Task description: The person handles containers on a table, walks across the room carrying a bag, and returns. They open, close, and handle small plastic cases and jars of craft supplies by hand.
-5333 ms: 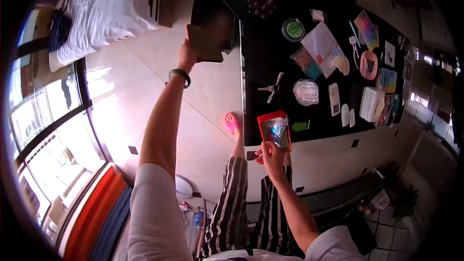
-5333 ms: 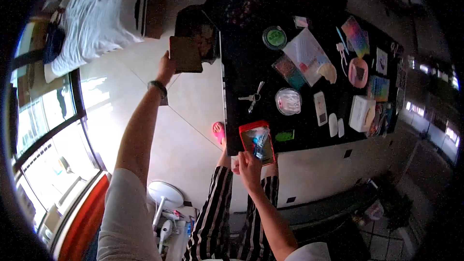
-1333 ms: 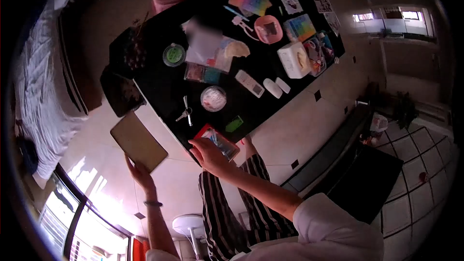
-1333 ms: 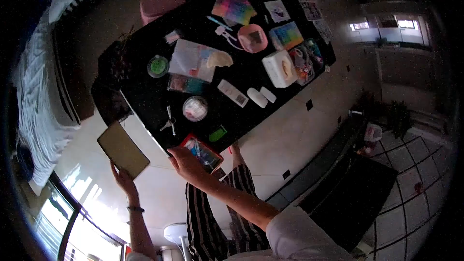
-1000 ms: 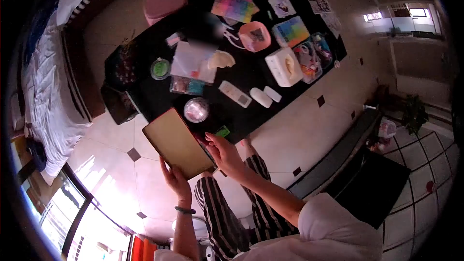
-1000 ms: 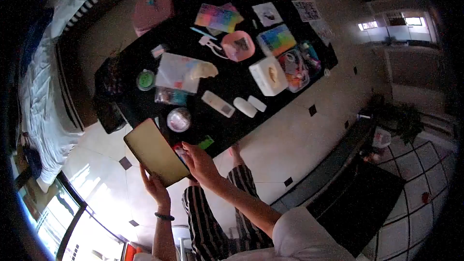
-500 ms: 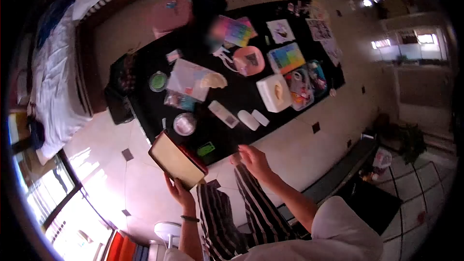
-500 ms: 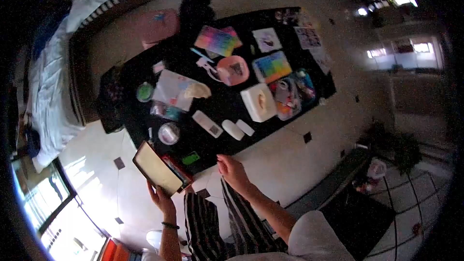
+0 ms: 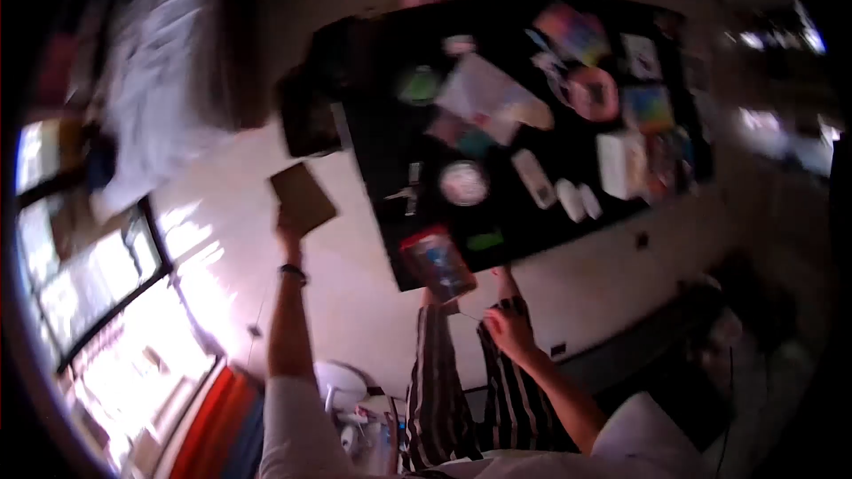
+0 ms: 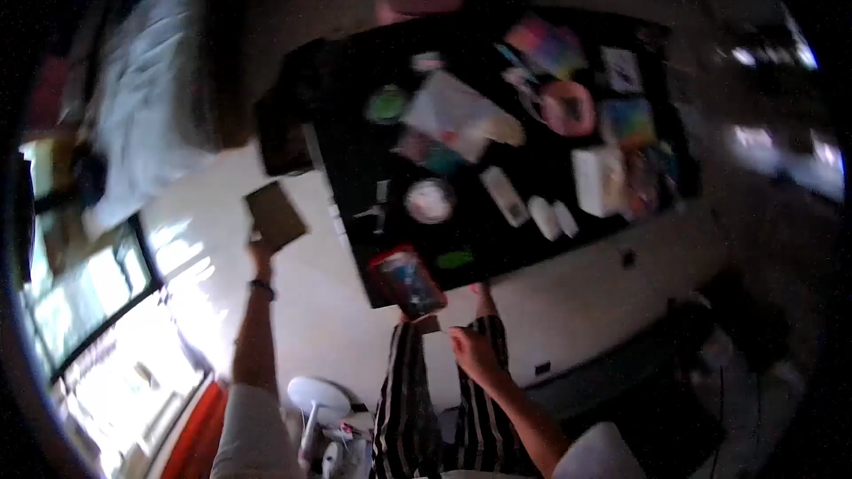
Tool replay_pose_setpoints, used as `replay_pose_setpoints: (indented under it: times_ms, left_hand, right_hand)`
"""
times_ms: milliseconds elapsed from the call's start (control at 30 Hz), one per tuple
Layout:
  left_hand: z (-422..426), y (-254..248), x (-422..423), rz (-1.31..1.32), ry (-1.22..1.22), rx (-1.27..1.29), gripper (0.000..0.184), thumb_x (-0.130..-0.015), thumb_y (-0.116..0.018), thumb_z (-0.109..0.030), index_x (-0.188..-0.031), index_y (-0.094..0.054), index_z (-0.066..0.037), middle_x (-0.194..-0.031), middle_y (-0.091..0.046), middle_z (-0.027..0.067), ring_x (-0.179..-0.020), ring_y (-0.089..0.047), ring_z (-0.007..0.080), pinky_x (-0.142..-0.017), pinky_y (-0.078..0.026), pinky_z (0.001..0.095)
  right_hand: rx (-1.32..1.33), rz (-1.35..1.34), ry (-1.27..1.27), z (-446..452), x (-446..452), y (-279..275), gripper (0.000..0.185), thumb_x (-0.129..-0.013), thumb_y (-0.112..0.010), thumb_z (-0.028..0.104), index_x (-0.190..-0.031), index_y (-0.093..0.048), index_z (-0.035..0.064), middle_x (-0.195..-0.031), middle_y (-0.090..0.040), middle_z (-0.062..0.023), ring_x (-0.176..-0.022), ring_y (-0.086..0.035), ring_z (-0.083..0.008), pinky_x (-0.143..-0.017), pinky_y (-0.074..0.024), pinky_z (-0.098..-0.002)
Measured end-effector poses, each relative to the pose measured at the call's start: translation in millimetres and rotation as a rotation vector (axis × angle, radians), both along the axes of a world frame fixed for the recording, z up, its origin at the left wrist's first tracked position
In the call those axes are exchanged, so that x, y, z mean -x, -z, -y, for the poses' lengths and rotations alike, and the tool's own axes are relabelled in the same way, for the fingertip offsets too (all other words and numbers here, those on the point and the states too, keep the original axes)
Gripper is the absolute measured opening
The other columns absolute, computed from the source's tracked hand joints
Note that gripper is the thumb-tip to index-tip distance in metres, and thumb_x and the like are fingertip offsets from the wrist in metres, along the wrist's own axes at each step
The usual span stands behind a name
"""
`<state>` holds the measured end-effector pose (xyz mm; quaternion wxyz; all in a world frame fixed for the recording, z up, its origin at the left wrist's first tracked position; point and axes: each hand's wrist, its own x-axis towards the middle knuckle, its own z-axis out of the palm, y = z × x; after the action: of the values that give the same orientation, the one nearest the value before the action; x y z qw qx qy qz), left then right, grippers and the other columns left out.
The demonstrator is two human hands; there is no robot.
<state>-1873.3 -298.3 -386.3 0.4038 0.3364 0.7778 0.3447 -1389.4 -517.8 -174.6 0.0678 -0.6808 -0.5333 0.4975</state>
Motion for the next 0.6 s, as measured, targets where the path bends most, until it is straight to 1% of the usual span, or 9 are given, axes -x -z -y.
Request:
replay_pose_setpoints:
  times_ms: [100, 133, 167, 333, 400, 433, 467, 500, 600]
  left_hand:
    - [-82.7, 33.6, 36.3, 0.767, -0.380, -0.123, 0.034, -0.090, -0.054, -0.014, -0.123, -0.056, -0.005, -0.099, -0.066, 0.0147, -0.077, -0.064, 0.0245, -0.060, -0.056, 0.0343]
    - [-84.5, 22.4, 30.0, 0.165, -0.064, 0.045, 0.045, -0.088, -0.057, -0.008, -0.132, -0.049, -0.006, -0.107, -0.064, 0.0154, -0.082, -0.063, 0.0262, -0.069, -0.057, 0.0336]
    - [-80.7, 54.3, 59.7, -0.019, 0.059, -0.054, 0.049, -0.086, -0.060, -0.005, -0.133, -0.047, -0.005, -0.107, -0.064, 0.0154, -0.082, -0.063, 0.0249, -0.069, -0.057, 0.0342]
    - [-33.7, -63.7, -1.7, 0.248, -0.085, -0.035, 0.055, -0.093, -0.045, -0.003, -0.145, -0.029, -0.012, -0.135, -0.045, 0.0213, -0.108, -0.057, 0.0340, -0.083, -0.055, 0.0417]
    - [2.2, -92.8, -19.2, 0.302, -0.114, -0.081, 0.055, -0.097, -0.046, -0.013, -0.147, -0.024, -0.012, -0.144, -0.035, 0.0193, -0.121, -0.047, 0.0353, -0.097, -0.045, 0.0469]
    - [21.7, -105.3, -39.1, 0.111, -0.037, -0.162, 0.050, -0.097, -0.045, -0.011, -0.144, -0.031, -0.008, -0.133, -0.047, 0.0145, -0.111, -0.053, 0.0260, -0.092, -0.047, 0.0381]
    - [40.3, -120.1, -53.8, -0.045, 0.081, -0.184, 0.046, -0.098, -0.045, -0.015, -0.142, -0.035, -0.005, -0.133, -0.049, 0.0144, -0.110, -0.053, 0.0239, -0.093, -0.046, 0.0360]
    - [48.8, -156.2, -91.5, -0.009, 0.010, -0.029, 0.045, -0.098, -0.046, -0.018, -0.139, -0.038, -0.001, -0.129, -0.051, 0.0156, -0.108, -0.053, 0.0239, -0.089, -0.046, 0.0356]
    - [92.1, -194.3, -175.6, -0.118, 0.187, -0.089, 0.041, -0.099, -0.046, -0.018, -0.135, -0.041, -0.001, -0.109, -0.058, 0.0124, -0.091, -0.054, 0.0186, -0.074, -0.047, 0.0308]
  right_hand:
    - [-0.028, -0.073, 0.151, -19.1, 37.7, -8.2, 0.020, -0.085, -0.062, 0.013, -0.105, -0.061, 0.0073, -0.088, -0.065, -0.0148, -0.081, -0.064, -0.0325, -0.068, -0.0517, -0.0389]
    - [-0.112, -0.105, 0.155, -12.6, 46.5, 0.5, 0.021, -0.086, -0.062, 0.013, -0.105, -0.060, 0.0080, -0.090, -0.065, -0.0145, -0.081, -0.064, -0.0320, -0.067, -0.0517, -0.0391]
    - [-0.160, -0.092, 0.135, -11.2, 52.5, -2.2, 0.021, -0.086, -0.062, 0.013, -0.106, -0.059, 0.0080, -0.090, -0.065, -0.0144, -0.079, -0.064, -0.0321, -0.066, -0.0518, -0.0393]
    - [-0.176, -0.134, 0.177, -39.2, 54.8, -16.7, 0.020, -0.087, -0.060, 0.011, -0.107, -0.056, 0.0073, -0.089, -0.065, -0.0142, -0.075, -0.066, -0.0316, -0.063, -0.0527, -0.0399]
    - [-0.167, -0.130, 0.252, -46.9, 48.4, -14.6, 0.020, -0.087, -0.062, 0.013, -0.106, -0.057, 0.0072, -0.086, -0.066, -0.0151, -0.075, -0.066, -0.0312, -0.063, -0.0526, -0.0400]
    - [-0.150, -0.120, 0.280, -52.7, 42.8, -14.3, 0.019, -0.087, -0.063, 0.014, -0.105, -0.058, 0.0063, -0.085, -0.066, -0.0159, -0.075, -0.066, -0.0311, -0.063, -0.0524, -0.0401]
    - [-0.154, -0.118, 0.295, -60.6, 35.5, -17.1, 0.019, -0.087, -0.063, 0.014, -0.105, -0.058, 0.0063, -0.085, -0.066, -0.0159, -0.075, -0.066, -0.0311, -0.063, -0.0524, -0.0401]
    - [-0.203, -0.109, 0.341, -70.2, 26.6, -21.0, 0.019, -0.088, -0.062, 0.014, -0.105, -0.059, 0.0058, -0.086, -0.066, -0.0161, -0.075, -0.066, -0.0313, -0.063, -0.0523, -0.0400]
    - [-0.388, -0.085, 0.384, -78.8, 0.3, -18.1, 0.022, -0.088, -0.062, 0.015, -0.108, -0.060, 0.0049, -0.085, -0.066, -0.0167, -0.075, -0.066, -0.0315, -0.064, -0.0520, -0.0392]
